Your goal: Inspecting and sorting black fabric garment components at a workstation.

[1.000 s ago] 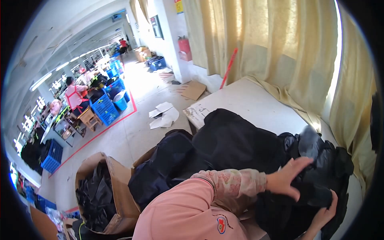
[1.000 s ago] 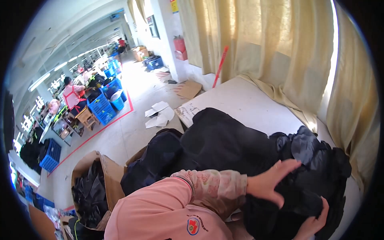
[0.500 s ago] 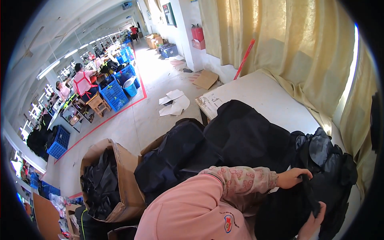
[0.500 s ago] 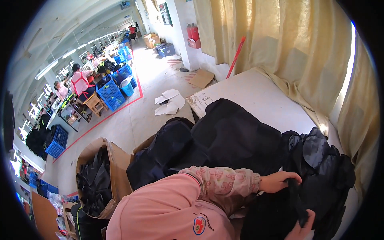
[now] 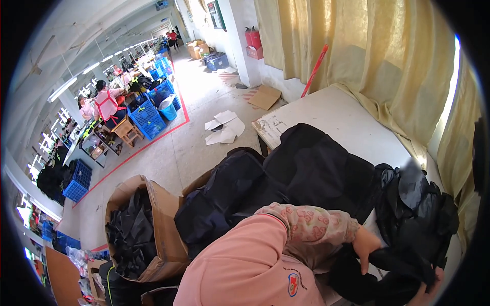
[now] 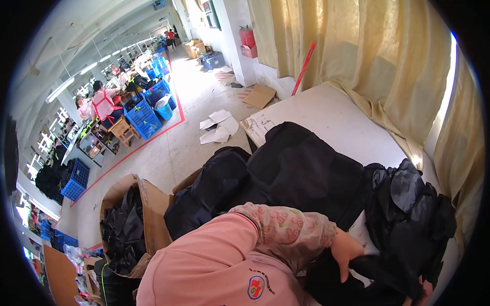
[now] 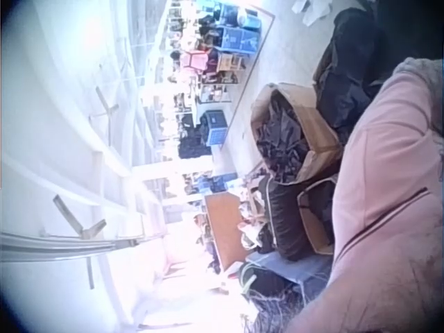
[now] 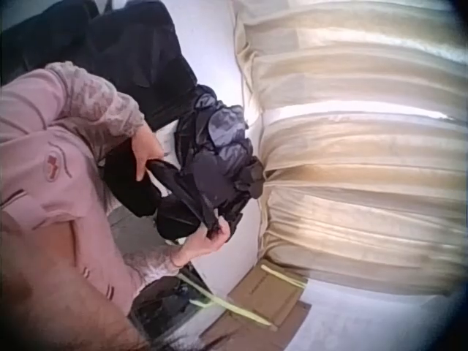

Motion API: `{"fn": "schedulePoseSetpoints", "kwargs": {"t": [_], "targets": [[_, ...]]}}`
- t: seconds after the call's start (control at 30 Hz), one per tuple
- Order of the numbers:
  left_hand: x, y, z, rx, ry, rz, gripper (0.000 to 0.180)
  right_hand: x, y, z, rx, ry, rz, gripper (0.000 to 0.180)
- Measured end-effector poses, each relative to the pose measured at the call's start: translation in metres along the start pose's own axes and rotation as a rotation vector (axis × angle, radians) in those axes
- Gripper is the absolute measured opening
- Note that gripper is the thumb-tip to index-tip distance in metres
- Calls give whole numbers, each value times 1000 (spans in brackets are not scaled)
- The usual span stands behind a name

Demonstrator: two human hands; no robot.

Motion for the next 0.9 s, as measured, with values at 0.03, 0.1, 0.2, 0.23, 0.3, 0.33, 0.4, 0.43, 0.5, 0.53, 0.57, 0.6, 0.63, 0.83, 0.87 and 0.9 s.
{"fn": "schedulePoseSetpoints", "kwargs": {"t": [0.03, 0.1, 0.2, 0.23, 0.3, 0.33, 0.4, 0.43, 0.5, 0.53, 0.57, 0.6, 0.63, 0.83, 0.87, 0.9], "targets": [[8, -9, 3, -51, -95, 115, 48, 3, -4, 3, 4, 10, -9, 30], [18, -22, 3, -71, -184, 266, 46, 1, -2, 17, -332, -13, -132, 29], [13, -29, -39, 112, 112, 162, 42, 16, -4, -14, -144, 233, 100, 38], [-1, -11, -51, 52, 139, 84, 43, 55, -13, -11, -16, 97, 275, 41], [-28, 17, -53, -135, 394, -187, 53, 114, -13, -32, 179, -115, 653, 41], [-39, 29, -32, -140, 458, -336, 49, 121, -8, -41, 230, 112, 785, 42], [-52, 30, -32, 67, 675, -429, 44, 103, 21, -123, 213, 356, 836, 43], [-57, 30, -31, 127, 728, -508, 45, 99, 31, -149, 120, 514, 967, 46], [-61, 24, -25, 129, 771, -472, 48, 57, 7, -128, 267, 533, 881, 46], [-62, 23, -21, 126, 786, -477, 48, 38, -7, -114, 164, 554, 626, 43], [-60, 21, -16, 120, 800, -503, 49, 27, -20, -75, 139, 339, 331, 38], [-56, 19, -17, 113, 781, -493, 49, 25, -29, -44, 76, 144, 153, 37], [-51, 16, -17, 111, 780, -484, 49, 32, -33, -14, -53, 136, 96, 38], [-20, -8, -36, 135, 518, -283, 41, 99, -22, 60, -313, 273, 209, 37], [-20, -8, -36, 135, 517, -284, 41, 99, -22, 57, -314, 272, 209, 37], [-25, -7, -34, 122, 660, -374, 38, 96, -22, 52, -286, 213, 219, 32]]}}
Point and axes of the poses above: each hand's wrist, its own y-axis away from the middle knuckle, its own x-axis out of the palm, z = x × y, the point moved 5 cm from there along -y, towards the middle knuckle, and after that the axes turned 6 degrees about z, right-handed, at the moved point
